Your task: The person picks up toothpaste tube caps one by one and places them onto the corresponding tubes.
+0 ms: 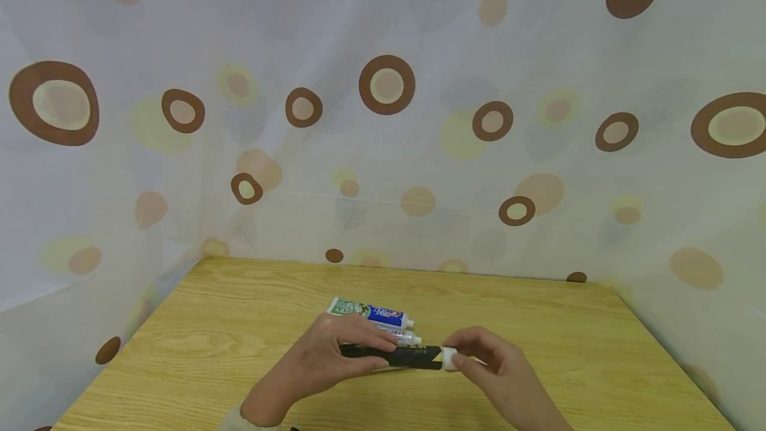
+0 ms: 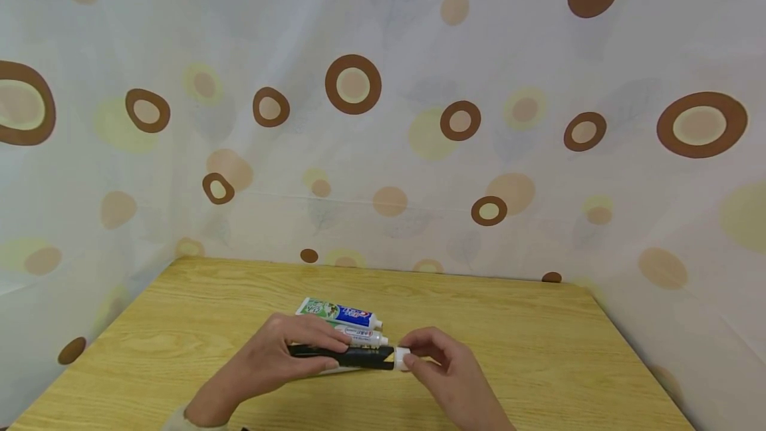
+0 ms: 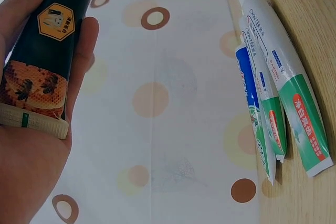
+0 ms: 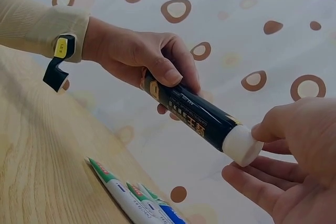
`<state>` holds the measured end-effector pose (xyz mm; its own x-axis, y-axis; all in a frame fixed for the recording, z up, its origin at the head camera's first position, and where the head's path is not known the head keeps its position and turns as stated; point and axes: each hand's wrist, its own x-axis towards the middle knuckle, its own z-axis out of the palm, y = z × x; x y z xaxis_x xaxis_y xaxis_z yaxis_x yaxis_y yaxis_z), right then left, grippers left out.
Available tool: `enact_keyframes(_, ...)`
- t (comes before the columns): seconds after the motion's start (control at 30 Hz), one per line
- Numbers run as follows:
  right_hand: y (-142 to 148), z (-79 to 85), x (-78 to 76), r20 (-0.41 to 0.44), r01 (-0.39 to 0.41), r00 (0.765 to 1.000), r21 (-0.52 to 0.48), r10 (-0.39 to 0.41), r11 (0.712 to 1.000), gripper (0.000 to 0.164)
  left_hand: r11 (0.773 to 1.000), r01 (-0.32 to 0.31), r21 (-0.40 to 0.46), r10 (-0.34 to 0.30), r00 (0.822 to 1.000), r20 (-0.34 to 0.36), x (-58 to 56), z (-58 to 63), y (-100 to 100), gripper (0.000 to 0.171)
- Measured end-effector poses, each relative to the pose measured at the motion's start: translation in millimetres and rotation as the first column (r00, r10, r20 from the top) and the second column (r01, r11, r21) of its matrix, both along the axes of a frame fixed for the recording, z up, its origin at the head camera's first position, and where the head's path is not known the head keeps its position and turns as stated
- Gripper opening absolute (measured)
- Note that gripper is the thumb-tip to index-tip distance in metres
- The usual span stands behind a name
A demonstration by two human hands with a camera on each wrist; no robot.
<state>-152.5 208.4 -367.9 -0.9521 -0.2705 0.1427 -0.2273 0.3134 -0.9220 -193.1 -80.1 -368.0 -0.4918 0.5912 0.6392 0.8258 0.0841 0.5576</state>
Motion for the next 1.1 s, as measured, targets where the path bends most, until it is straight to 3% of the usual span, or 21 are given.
enact_keyframes(0.23,-1.4,2.5,1.5,0.025,0.030,0.999,-0.008,-0.030,1.000,0.030,1.000,-0.004,-0.005,0.004,0.999,-0.036,0.6,0.7,-0.4,0.021)
enact_keyframes(0.4,0.1,2.4,2.3,0.026,-0.021,0.999,-0.027,0.022,0.999,0.034,1.000,-0.008,-0.008,0.008,1.000,-0.021,0.1,0.5,-0.8,0.021)
enact_keyframes(0.53,0.2,0.9,1.5,0.039,-0.017,0.999,-0.026,0.018,1.000,0.034,1.000,-0.007,-0.006,0.007,1.000,0.000,-0.4,-0.1,-0.4,0.020)
enact_keyframes(0.77,0.1,-1.7,1.8,-0.052,-0.001,0.999,-0.012,0.001,1.000,0.029,1.000,0.009,-0.006,-0.009,1.000,0.013,-1.4,-1.4,1.5,0.021)
enact_keyframes(0.9,-1.2,-1.5,1.0,-0.061,0.021,0.998,-0.028,-0.023,0.999,0.025,1.000,0.011,-0.004,-0.011,1.000,-0.004,-1.5,-1.2,1.2,0.020)
enact_keyframes(1.1,0.9,-2.5,1.0,-0.072,-0.032,0.997,-0.044,0.029,0.999,0.027,1.000,0.005,-0.002,-0.005,0.999,0.045,-0.5,0.0,0.1,0.019)
